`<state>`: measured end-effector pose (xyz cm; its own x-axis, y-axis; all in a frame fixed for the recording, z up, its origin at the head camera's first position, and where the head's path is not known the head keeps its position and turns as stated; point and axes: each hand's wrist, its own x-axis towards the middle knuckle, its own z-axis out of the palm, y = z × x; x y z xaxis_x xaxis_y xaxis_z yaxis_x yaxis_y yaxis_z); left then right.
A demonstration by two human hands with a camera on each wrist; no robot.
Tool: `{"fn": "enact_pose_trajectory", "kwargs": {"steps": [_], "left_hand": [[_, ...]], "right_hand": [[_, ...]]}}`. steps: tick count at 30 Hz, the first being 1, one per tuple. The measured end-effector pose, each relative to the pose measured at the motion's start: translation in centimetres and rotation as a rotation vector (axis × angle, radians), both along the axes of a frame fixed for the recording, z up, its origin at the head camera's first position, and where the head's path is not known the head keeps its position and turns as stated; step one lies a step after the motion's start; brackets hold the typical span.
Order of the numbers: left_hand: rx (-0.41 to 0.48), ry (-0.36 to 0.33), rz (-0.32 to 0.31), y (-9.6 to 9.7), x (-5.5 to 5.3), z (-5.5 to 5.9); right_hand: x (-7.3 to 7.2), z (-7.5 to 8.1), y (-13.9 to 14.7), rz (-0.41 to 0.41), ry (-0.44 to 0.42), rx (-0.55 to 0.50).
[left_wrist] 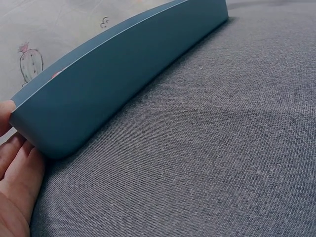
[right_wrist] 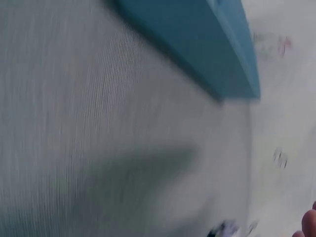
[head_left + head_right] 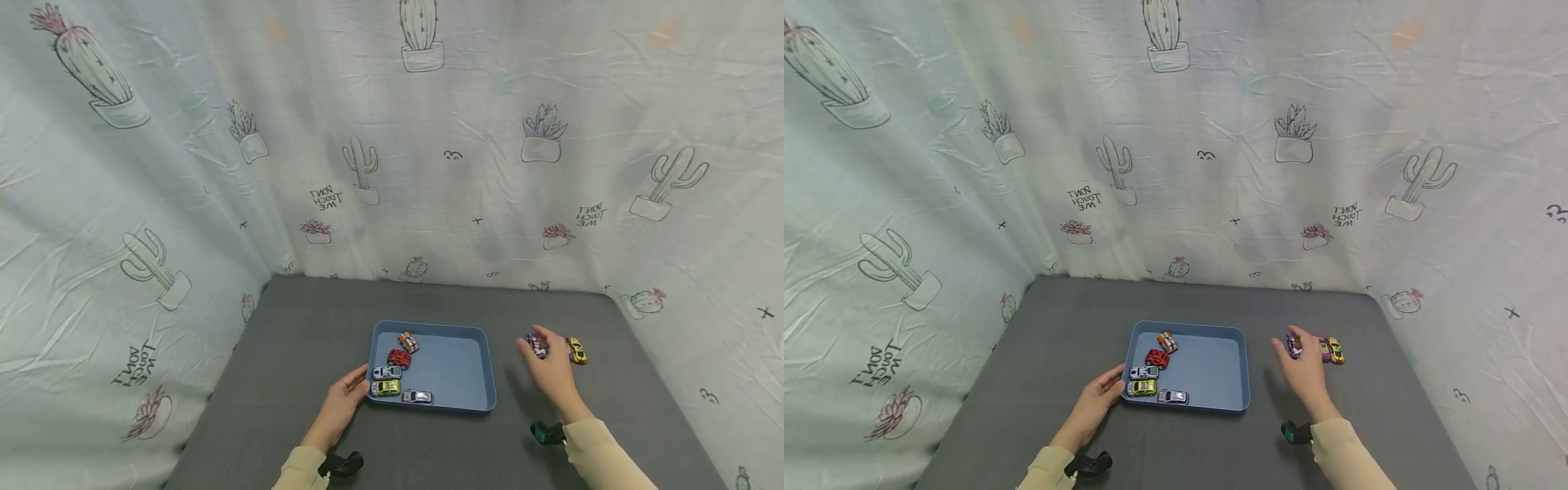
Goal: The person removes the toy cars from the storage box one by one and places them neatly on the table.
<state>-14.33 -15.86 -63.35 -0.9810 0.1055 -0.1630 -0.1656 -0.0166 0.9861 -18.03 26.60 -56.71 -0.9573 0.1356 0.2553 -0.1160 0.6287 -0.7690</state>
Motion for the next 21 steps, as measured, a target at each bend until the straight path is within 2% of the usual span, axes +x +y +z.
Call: {"fn": "enact_pose_trajectory", "kwargs": {"steps": [5, 10, 21], "left_hand": [[0.002, -0.016, -0.002, 0.0, 0.0, -0.1], [-0.003, -0.003, -0.012, -0.1, 0.0, -0.1], [-0.013, 0.004, -0.014, -0.1, 0.2, 0.1]], "right_hand": [[0.4, 0.5, -3.3, 0.136, 0.005, 0.018], [0.8, 0.6, -6.6, 0.245, -0.023, 0.018], [1.7, -0.7, -12.0, 0.438, -0.203, 0.026]]}}
